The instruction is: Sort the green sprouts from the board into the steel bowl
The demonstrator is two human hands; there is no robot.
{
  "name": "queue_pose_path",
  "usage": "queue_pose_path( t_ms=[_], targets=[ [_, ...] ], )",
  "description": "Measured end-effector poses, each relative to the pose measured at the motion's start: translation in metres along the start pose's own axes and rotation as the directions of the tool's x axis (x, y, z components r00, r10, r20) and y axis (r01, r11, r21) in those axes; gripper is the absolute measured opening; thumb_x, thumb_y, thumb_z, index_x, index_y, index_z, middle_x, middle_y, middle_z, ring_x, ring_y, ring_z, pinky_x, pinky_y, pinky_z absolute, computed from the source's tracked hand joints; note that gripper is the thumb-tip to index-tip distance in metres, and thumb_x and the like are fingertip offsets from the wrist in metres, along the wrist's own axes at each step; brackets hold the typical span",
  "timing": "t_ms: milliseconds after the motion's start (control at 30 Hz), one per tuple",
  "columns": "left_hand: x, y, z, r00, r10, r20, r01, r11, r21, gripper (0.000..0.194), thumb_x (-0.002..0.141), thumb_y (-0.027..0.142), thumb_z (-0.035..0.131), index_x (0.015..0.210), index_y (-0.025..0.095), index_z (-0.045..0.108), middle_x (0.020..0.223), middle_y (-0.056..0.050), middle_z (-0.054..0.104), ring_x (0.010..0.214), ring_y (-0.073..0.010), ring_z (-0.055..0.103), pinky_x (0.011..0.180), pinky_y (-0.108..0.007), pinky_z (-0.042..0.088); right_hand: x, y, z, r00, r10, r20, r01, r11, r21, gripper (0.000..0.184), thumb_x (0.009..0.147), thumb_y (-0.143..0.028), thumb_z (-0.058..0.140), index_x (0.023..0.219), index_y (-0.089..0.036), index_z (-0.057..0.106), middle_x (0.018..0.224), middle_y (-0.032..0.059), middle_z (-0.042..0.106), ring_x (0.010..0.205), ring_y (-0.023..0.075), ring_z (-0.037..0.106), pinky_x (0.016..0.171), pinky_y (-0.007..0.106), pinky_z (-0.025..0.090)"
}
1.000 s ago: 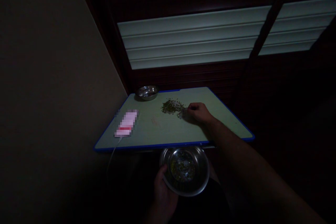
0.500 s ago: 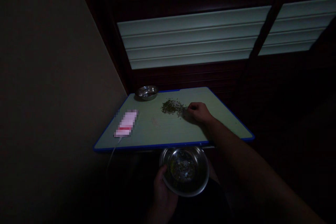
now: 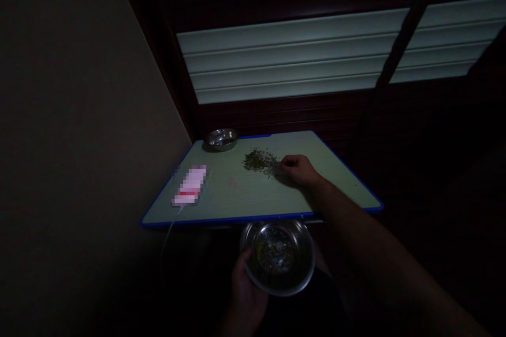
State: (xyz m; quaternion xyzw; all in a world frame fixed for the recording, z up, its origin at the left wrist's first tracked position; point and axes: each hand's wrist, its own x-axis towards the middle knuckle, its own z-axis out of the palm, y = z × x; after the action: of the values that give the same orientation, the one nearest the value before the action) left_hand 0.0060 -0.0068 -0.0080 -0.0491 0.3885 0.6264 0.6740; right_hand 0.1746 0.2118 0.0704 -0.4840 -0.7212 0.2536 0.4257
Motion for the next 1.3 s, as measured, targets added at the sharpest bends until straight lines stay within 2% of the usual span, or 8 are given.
queue_pose_path(
  t_ms=[133,300,433,633,1000,1167,1300],
  targets=[
    [0.0001,-0.0003,-0.0019,1.000,-0.010,0.025,0.011,1.000,-0.021,0.020,0.081,0.026,0.058,0.086,0.015,0.074,0.085,-0.009,0.077,0.084,-0.0245,0.070,0.087,-0.041,0.051,-0.0005,0.0021,0.0008,0.999,-0.003,0.032,0.003,1.000,0.004,0.018,0.067,-0.033,0.057,0.064,-0.016,0.063,0.060,0.0014,0.059,0.059,0.0141,0.051,0.061,0.028,0.039],
    [-0.0006,0.0002,-0.0013,0.999,-0.022,0.039,0.022,1.000,-0.012,0.021,0.081,0.025,0.058,0.085,0.013,0.074,0.085,-0.011,0.077,0.087,-0.0258,0.070,0.089,-0.041,0.050,-0.0020,0.0011,0.0020,0.996,0.035,0.083,-0.042,0.995,0.085,0.021,0.065,-0.035,0.060,0.062,-0.015,0.063,0.057,0.0004,0.055,0.056,0.0126,0.047,0.056,0.026,0.037],
    [0.0011,-0.0003,-0.0010,0.999,-0.021,0.037,0.021,1.000,-0.016,0.021,0.081,0.026,0.057,0.087,0.014,0.074,0.088,-0.011,0.077,0.086,-0.0258,0.071,0.089,-0.042,0.050,-0.0019,-0.0026,0.0015,0.998,0.051,0.046,-0.056,0.991,0.118,0.025,0.063,-0.039,0.061,0.060,-0.015,0.062,0.056,0.0005,0.055,0.056,0.0126,0.046,0.054,0.026,0.036],
    [0.0015,-0.0005,-0.0013,0.999,-0.004,0.032,0.005,1.000,-0.027,0.019,0.081,0.026,0.058,0.086,0.016,0.074,0.088,-0.010,0.077,0.083,-0.0245,0.071,0.085,-0.041,0.052,0.0002,-0.0031,-0.0022,0.995,0.093,-0.040,-0.089,0.992,0.092,0.019,0.059,-0.034,0.055,0.056,-0.016,0.058,0.053,-0.0014,0.051,0.054,0.0115,0.043,0.053,0.025,0.034],
    [-0.0014,0.0013,0.0019,1.000,-0.018,0.010,0.018,1.000,-0.001,0.022,0.083,0.026,0.054,0.083,0.015,0.074,0.082,-0.009,0.077,0.079,-0.0219,0.071,0.079,-0.036,0.053,-0.0015,-0.0042,-0.0001,0.994,0.104,0.014,-0.105,0.990,0.095,0.019,0.059,-0.034,0.055,0.055,-0.016,0.057,0.052,-0.0016,0.048,0.053,0.0111,0.041,0.052,0.025,0.032],
    [-0.0010,0.0016,0.0025,1.000,-0.013,0.013,0.013,1.000,0.020,0.021,0.082,0.026,0.056,0.081,0.016,0.074,0.082,-0.009,0.077,0.080,-0.0224,0.071,0.080,-0.037,0.053,-0.0024,-0.0060,-0.0004,0.993,0.112,0.041,-0.116,0.987,0.111,0.021,0.059,-0.036,0.056,0.056,-0.016,0.057,0.052,-0.0017,0.048,0.052,0.0105,0.039,0.051,0.025,0.031],
    [0.0000,0.0015,0.0025,1.000,-0.009,0.020,0.009,1.000,0.017,0.021,0.081,0.026,0.055,0.080,0.016,0.074,0.080,-0.009,0.077,0.079,-0.0226,0.070,0.081,-0.037,0.053,-0.0017,-0.0061,-0.0014,0.993,0.122,0.010,-0.122,0.984,0.127,0.019,0.058,-0.035,0.054,0.055,-0.016,0.056,0.052,-0.0019,0.048,0.052,0.0107,0.040,0.052,0.026,0.031]
  ],
)
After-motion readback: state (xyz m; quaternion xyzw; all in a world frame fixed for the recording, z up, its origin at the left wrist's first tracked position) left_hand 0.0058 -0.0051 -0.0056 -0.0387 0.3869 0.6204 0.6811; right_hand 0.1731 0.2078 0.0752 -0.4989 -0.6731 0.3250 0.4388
